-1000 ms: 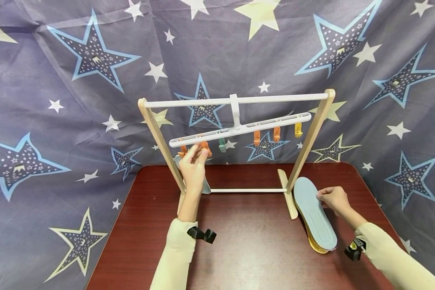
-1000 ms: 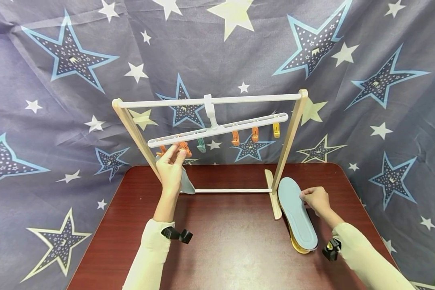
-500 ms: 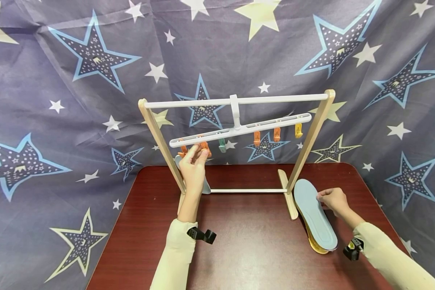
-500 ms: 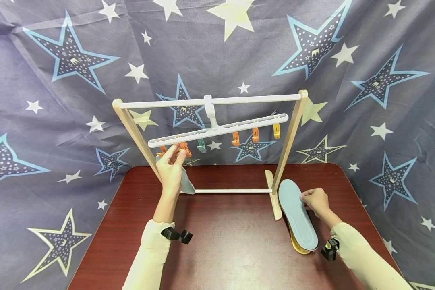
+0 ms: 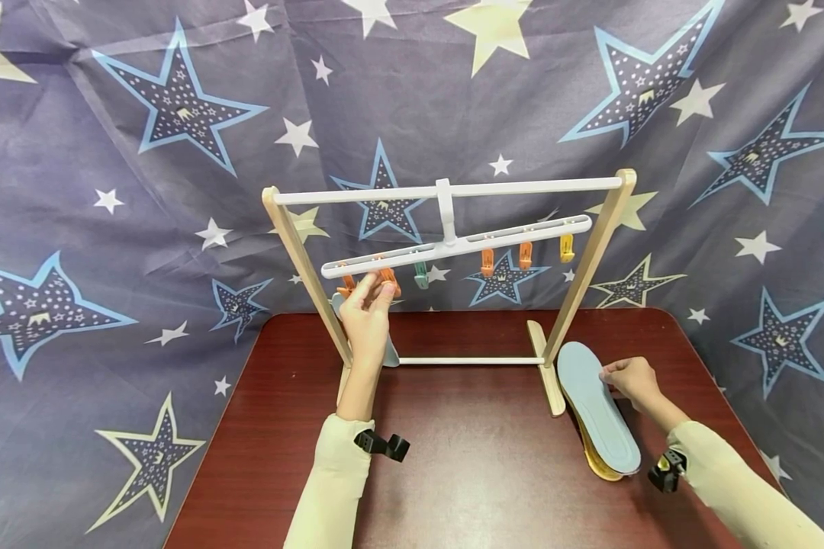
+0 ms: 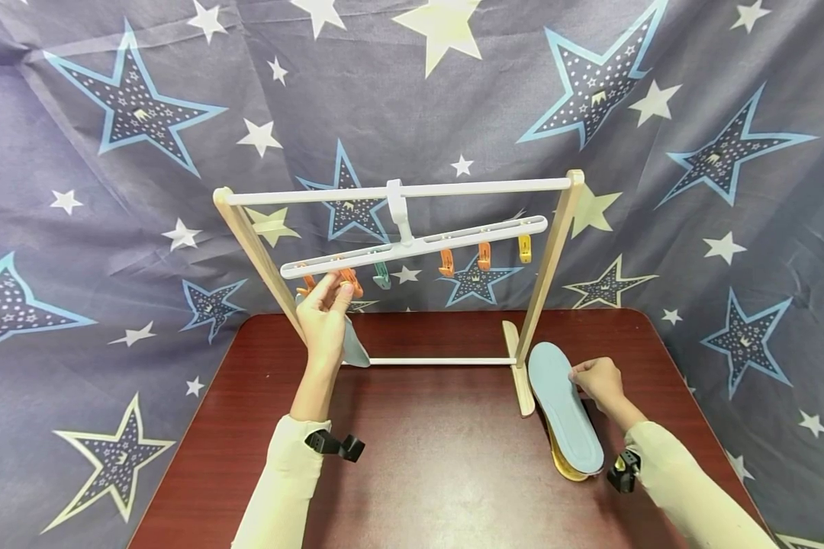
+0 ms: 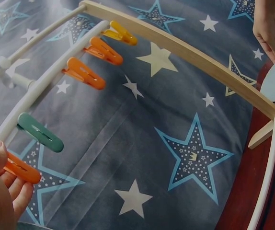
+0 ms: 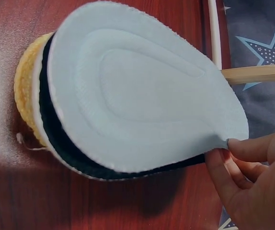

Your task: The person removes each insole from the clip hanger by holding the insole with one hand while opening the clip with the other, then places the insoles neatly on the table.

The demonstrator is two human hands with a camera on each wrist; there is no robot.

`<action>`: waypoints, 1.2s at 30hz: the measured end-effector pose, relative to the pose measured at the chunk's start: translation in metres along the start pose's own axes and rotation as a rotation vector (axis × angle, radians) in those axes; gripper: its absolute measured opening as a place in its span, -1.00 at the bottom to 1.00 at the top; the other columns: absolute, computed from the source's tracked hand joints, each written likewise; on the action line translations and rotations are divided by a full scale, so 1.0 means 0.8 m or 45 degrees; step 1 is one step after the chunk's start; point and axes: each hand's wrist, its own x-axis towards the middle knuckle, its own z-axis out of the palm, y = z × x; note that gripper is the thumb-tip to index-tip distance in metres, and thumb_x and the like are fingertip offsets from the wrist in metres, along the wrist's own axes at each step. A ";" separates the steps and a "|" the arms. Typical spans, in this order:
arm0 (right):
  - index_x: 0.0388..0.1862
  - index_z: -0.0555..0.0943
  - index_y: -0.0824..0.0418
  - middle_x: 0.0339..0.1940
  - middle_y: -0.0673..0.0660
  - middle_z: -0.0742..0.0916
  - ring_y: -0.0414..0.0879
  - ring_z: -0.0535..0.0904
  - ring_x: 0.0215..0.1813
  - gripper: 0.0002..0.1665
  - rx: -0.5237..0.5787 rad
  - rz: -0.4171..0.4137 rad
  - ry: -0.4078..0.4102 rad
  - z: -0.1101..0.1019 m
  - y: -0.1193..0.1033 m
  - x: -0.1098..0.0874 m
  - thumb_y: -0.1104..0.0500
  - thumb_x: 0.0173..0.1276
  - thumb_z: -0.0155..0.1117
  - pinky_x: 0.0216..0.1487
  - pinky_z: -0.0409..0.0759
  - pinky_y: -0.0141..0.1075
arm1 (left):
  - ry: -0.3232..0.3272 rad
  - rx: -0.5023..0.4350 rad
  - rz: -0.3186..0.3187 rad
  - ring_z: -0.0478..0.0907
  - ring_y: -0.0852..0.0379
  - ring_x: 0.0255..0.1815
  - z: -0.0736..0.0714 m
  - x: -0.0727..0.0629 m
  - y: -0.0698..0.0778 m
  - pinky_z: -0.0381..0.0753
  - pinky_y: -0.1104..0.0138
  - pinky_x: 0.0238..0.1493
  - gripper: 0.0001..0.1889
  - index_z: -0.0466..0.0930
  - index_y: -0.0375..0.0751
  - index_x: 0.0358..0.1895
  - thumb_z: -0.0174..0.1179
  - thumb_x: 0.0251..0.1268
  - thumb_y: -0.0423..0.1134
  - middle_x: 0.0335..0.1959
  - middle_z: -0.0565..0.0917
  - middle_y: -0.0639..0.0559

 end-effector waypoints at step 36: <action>-0.28 0.70 0.59 -0.50 0.27 0.78 -0.09 0.73 -0.52 -0.75 -0.102 -0.063 0.023 0.005 -0.009 -0.012 0.33 0.24 0.32 -0.48 0.77 -0.19 | -0.099 0.018 -0.045 0.63 0.32 -0.06 -0.006 0.000 0.004 0.65 0.52 0.11 -0.55 0.45 -0.63 0.29 0.20 0.37 -0.53 0.11 0.60 -0.55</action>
